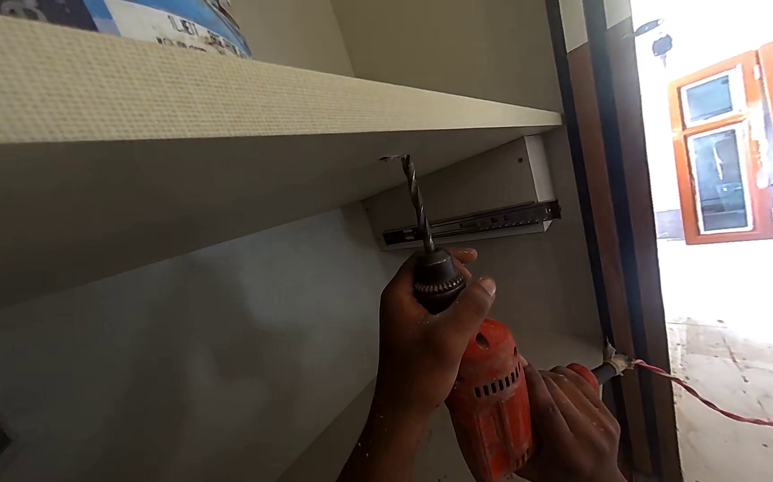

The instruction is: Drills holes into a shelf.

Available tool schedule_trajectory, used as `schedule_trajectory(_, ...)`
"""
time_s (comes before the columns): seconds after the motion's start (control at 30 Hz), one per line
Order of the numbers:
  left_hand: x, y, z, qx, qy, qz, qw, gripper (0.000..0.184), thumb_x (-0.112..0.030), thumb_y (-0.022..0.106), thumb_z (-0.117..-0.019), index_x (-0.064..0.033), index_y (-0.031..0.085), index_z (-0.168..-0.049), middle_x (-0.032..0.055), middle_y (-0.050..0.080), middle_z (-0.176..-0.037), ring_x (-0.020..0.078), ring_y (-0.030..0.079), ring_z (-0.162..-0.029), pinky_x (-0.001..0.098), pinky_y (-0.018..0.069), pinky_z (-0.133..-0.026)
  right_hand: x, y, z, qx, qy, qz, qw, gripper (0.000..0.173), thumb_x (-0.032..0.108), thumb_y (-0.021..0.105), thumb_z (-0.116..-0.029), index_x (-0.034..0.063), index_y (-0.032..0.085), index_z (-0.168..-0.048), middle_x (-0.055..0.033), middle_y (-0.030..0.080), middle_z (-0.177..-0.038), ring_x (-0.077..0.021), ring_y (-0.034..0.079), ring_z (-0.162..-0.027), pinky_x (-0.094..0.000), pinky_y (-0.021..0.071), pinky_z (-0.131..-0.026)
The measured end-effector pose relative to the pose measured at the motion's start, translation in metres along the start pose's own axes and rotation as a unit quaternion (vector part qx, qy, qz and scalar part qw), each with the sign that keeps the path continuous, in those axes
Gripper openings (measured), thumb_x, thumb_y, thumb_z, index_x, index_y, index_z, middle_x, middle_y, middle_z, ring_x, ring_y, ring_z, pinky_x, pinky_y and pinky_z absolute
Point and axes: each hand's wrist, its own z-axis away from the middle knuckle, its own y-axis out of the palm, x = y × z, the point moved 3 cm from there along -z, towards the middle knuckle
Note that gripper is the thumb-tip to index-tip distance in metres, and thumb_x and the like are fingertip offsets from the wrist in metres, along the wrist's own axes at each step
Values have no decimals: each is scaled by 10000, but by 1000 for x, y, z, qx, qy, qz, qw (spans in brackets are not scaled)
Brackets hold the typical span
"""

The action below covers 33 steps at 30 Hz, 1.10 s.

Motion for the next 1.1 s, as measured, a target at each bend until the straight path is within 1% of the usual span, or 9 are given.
schedule_trajectory(0.23, 1, -1, -1, -6, 6, 6, 1000, 296, -212, 687, -913, -82, 681, -1179, 138, 717, -999, 292, 747, -819, 433, 660, -714, 1, 0, -1, 3, 2, 1, 1000, 606, 535, 562, -914, 109, 578, -1345, -54, 710, -903, -194, 648, -792, -327, 505, -827)
schedule_trajectory(0.4, 1, -2, -2, -4, 9, 2, 1000, 302, -213, 681, -916, -88, 687, -1190, 144, 715, -975, 295, 746, -810, 429, 660, -702, 2, 1, -1, 6, 0, 10, 1000, 595, 531, 547, -924, 105, 578, -1338, -56, 714, -915, -193, 650, -798, -327, 503, -833)
schedule_trajectory(0.47, 5, -4, 0, 21, 10, 31, 999, 341, -248, 703, -913, -86, 654, -1209, 165, 723, -1048, 302, 749, -851, 421, 652, -722, 1, 0, -1, 4, -1, 12, 1000, 587, 522, 549, -929, 104, 580, -1339, -58, 719, -931, -193, 650, -803, -327, 503, -823)
schedule_trajectory(0.5, 10, -5, 3, 50, 3, 58, 997, 401, -287, 730, -909, -86, 607, -1233, 172, 716, -1145, 306, 748, -910, 416, 646, -760, 0, 0, -2, 3, -2, 14, 1000, 586, 518, 552, -929, 102, 579, -1341, -60, 717, -931, -196, 647, -803, -328, 501, -814)
schedule_trajectory(0.53, 18, -6, 9, 76, -8, 95, 993, 498, -332, 770, -890, -72, 568, -1264, 186, 705, -1180, 308, 739, -954, 417, 636, -795, -1, -1, -1, 4, -4, 15, 1000, 586, 515, 554, -932, 100, 578, -1346, -61, 712, -925, -199, 641, -802, -329, 498, -810)
schedule_trajectory(0.6, 34, -2, 19, 91, -26, 159, 983, 571, -353, 828, -839, -8, 580, -1220, 219, 714, -1092, 323, 739, -943, 459, 634, -826, -2, -1, -1, 4, -4, 18, 1000, 583, 518, 549, -940, 108, 571, -1353, -55, 703, -908, -196, 638, -806, -327, 497, -823)
schedule_trajectory(0.67, 39, 4, 23, 60, -15, 171, 983, 478, -329, 836, -819, 12, 638, -1090, 218, 725, -986, 303, 748, -876, 445, 642, -786, -4, -1, -1, 6, -5, 14, 1000, 580, 524, 545, -944, 117, 568, -1357, -51, 692, -889, -195, 630, -805, -325, 492, -825)
schedule_trajectory(0.73, 38, 5, 22, 47, 3, 158, 986, 421, -315, 835, -815, 3, 661, -1028, 208, 729, -950, 293, 751, -848, 434, 647, -759, -4, -1, 0, 8, -2, 9, 1000, 573, 521, 549, -946, 119, 571, -1354, -48, 691, -887, -191, 632, -812, -321, 492, -835)
schedule_trajectory(1.1, 38, 4, 19, 39, 16, 132, 990, 403, -310, 846, -793, -14, 676, -1005, 186, 740, -931, 270, 754, -827, 402, 648, -739, -4, 0, -1, 6, -4, 19, 1000, 545, 501, 544, -953, 112, 581, -1334, -44, 679, -865, -192, 617, -791, -317, 484, -836)
